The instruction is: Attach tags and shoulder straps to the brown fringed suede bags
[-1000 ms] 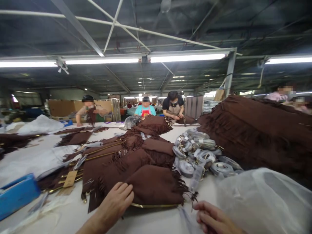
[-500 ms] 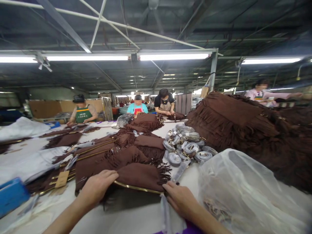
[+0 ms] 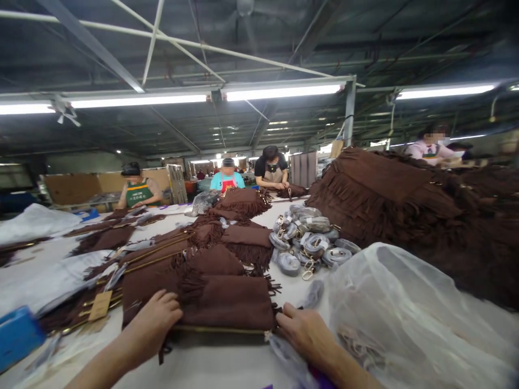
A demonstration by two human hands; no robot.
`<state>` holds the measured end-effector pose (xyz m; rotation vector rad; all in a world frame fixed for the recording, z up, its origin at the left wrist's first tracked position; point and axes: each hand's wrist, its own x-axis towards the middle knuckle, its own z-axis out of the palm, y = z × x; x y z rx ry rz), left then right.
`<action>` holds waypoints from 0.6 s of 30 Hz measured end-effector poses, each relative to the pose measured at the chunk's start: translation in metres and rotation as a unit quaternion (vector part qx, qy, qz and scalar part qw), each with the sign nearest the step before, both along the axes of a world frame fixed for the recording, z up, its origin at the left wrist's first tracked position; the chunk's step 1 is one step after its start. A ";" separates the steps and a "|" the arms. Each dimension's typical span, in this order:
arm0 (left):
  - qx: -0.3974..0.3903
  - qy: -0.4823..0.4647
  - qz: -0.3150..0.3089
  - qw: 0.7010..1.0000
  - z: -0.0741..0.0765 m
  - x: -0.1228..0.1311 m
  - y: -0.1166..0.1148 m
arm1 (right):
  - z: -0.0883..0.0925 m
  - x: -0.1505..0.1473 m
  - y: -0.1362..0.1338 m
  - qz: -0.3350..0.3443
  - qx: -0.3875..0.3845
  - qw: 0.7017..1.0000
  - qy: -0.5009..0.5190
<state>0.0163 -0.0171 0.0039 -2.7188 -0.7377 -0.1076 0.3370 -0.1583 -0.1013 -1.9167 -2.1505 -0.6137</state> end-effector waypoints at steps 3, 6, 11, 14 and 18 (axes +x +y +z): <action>-0.144 -0.047 0.049 0.987 -0.027 0.012 -0.036 | -0.003 -0.009 0.005 0.040 0.004 0.999 -0.003; -0.223 -0.088 0.081 0.967 -0.029 0.060 -0.079 | -0.008 -0.018 0.010 0.070 0.020 0.997 -0.006; -0.296 -0.022 0.156 0.942 -0.028 0.139 -0.108 | -0.015 -0.015 0.009 0.070 0.034 0.997 -0.011; -0.282 0.024 0.174 0.943 -0.037 0.158 -0.108 | -0.014 -0.009 0.007 0.054 0.022 0.998 -0.001; -0.241 0.008 0.152 0.958 -0.039 0.146 -0.097 | -0.009 -0.003 0.006 0.033 0.001 0.999 0.000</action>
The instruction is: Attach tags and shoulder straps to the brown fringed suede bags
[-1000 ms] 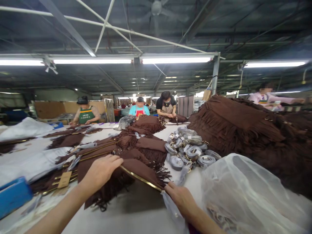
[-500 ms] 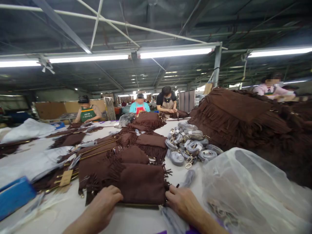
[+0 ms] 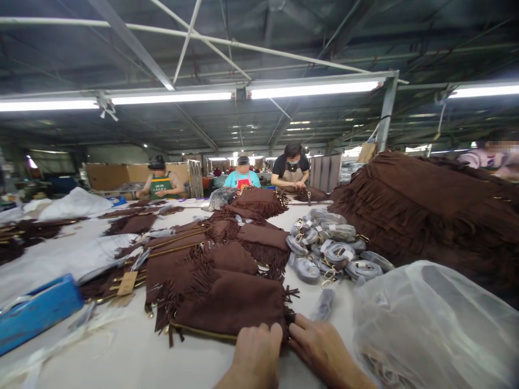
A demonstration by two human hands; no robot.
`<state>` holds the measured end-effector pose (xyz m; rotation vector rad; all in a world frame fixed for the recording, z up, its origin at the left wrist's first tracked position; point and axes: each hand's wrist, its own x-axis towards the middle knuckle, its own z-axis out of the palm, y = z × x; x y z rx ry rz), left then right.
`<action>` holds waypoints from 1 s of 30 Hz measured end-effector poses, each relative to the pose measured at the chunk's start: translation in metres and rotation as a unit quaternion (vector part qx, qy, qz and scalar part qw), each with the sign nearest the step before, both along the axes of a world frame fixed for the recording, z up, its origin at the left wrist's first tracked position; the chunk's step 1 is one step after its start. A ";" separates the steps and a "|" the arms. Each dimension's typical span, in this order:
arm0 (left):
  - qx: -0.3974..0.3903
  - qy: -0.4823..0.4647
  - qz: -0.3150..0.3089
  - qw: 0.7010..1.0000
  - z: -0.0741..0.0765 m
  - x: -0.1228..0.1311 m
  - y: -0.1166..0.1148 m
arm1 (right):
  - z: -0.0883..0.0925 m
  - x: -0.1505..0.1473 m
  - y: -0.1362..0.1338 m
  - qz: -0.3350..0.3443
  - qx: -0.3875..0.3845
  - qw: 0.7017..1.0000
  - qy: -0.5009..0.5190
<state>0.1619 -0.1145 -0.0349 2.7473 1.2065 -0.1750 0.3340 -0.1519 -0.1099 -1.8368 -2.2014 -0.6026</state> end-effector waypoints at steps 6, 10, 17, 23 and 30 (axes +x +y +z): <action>0.166 0.024 0.100 0.981 0.026 -0.106 0.059 | 0.009 0.018 0.002 -0.062 0.001 0.998 0.011; 0.200 0.071 0.155 0.965 0.033 -0.166 0.090 | 0.010 0.022 0.003 -0.075 -0.011 0.997 0.025; 0.172 -0.072 -0.071 0.980 -0.006 -0.121 0.083 | 0.006 0.024 0.002 -0.078 -0.020 0.996 0.026; 0.149 -0.068 -0.071 0.984 -0.008 -0.099 0.101 | 0.008 0.032 -0.003 -0.080 0.017 0.996 0.035; 0.181 -0.127 -0.020 0.975 0.045 -0.083 0.104 | 0.045 -0.035 -0.014 0.206 0.034 0.967 0.144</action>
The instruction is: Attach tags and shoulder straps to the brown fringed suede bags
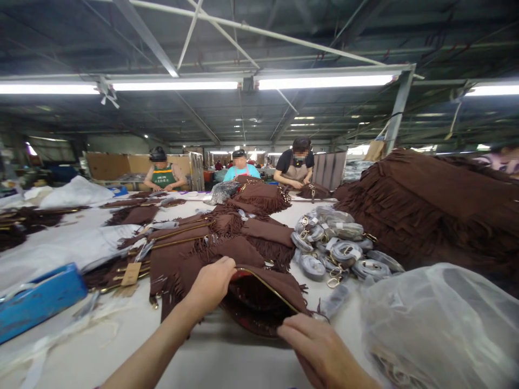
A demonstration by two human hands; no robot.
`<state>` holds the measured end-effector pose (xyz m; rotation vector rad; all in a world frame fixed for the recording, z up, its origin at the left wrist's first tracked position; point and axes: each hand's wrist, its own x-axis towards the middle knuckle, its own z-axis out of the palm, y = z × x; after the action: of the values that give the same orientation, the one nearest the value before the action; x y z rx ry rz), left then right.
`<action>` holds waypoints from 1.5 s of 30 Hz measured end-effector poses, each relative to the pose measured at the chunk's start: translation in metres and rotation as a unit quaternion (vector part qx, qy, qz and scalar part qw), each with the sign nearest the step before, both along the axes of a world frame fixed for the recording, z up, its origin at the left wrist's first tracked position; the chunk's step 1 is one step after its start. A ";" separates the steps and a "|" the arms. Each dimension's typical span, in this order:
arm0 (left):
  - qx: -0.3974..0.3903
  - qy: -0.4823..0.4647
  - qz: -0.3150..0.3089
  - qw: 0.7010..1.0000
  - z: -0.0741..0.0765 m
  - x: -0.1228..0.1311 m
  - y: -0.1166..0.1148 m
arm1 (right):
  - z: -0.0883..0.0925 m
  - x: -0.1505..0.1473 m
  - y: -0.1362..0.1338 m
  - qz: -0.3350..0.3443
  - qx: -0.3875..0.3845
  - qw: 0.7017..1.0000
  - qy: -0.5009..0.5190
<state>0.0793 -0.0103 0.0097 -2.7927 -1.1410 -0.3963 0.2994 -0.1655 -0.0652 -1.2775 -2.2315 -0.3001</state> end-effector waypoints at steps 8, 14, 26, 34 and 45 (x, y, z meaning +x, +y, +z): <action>0.008 0.033 0.005 0.999 0.015 0.009 -0.016 | 0.013 -0.070 0.061 -0.134 -0.152 0.979 0.016; -0.020 0.044 0.031 0.998 0.010 -0.010 -0.018 | 0.024 -0.045 0.083 -0.222 -0.089 0.970 -0.039; -0.058 0.076 0.037 0.995 -0.038 0.006 -0.034 | 0.010 -0.037 0.059 -0.117 -0.098 0.988 -0.017; -0.071 0.099 0.021 0.992 -0.063 0.000 -0.027 | -0.020 -0.030 0.055 -0.091 -0.143 0.985 -0.028; -0.113 0.035 0.029 0.993 -0.062 -0.007 -0.043 | -0.036 -0.004 0.055 0.023 0.170 0.983 -0.063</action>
<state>0.0721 -0.0528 -0.0526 -2.9269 -1.3249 -0.1713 0.2951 -0.1108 -0.1009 -1.0465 -2.1898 -0.7282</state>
